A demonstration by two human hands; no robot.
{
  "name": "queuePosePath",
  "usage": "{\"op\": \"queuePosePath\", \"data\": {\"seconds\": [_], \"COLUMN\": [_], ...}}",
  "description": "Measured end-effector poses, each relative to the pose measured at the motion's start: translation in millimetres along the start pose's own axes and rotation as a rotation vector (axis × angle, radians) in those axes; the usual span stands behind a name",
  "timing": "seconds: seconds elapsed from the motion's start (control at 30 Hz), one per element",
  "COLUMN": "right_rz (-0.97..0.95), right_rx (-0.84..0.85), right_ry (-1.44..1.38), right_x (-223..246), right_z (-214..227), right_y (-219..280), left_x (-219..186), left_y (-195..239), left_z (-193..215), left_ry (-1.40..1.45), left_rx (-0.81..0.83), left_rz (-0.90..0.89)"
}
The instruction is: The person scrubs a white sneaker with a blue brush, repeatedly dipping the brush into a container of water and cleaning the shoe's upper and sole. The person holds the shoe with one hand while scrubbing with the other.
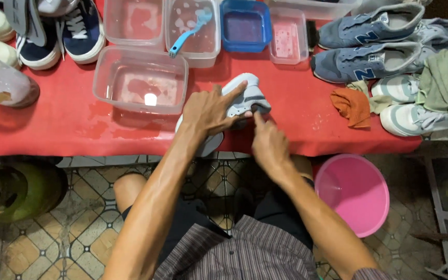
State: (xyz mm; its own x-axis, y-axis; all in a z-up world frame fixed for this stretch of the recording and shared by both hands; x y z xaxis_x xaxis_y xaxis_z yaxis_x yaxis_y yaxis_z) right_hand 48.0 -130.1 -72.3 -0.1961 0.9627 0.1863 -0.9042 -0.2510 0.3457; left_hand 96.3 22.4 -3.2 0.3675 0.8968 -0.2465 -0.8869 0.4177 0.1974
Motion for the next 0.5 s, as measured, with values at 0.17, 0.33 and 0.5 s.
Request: {"op": "queuePosePath", "data": {"seconds": [0.17,0.33,0.5], "right_rz": [0.047,0.065,0.058], "right_rx": [-0.031,0.085,0.009], "right_ry": [0.091,-0.031,-0.057], "right_x": [2.1,13.5,2.6], "right_z": [-1.8,-17.4,2.6], "right_y": [-6.6,-4.7,-10.8], "left_x": [-0.5,0.8,-2.6], "left_y": [-1.0,0.1,2.1], "left_z": [10.9,20.8,22.3], "left_ry": [0.009,0.044,0.009], "left_rx": [0.004,0.048,0.121], "left_rz": [-0.018,0.034,0.070]}}
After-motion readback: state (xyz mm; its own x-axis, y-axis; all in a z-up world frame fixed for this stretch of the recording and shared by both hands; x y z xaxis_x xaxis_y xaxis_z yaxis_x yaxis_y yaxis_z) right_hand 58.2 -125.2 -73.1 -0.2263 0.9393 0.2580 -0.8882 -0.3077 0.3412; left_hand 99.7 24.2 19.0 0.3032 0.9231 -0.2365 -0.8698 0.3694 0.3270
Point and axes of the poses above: each hand's wrist, its own y-axis away from the middle knuckle, its own z-axis out of the back of the hand, x = y × z, the point moved 10 cm from there along -y, towards the middle knuckle, and after that the axes turned 13 degrees about x, right-handed, at the moved point
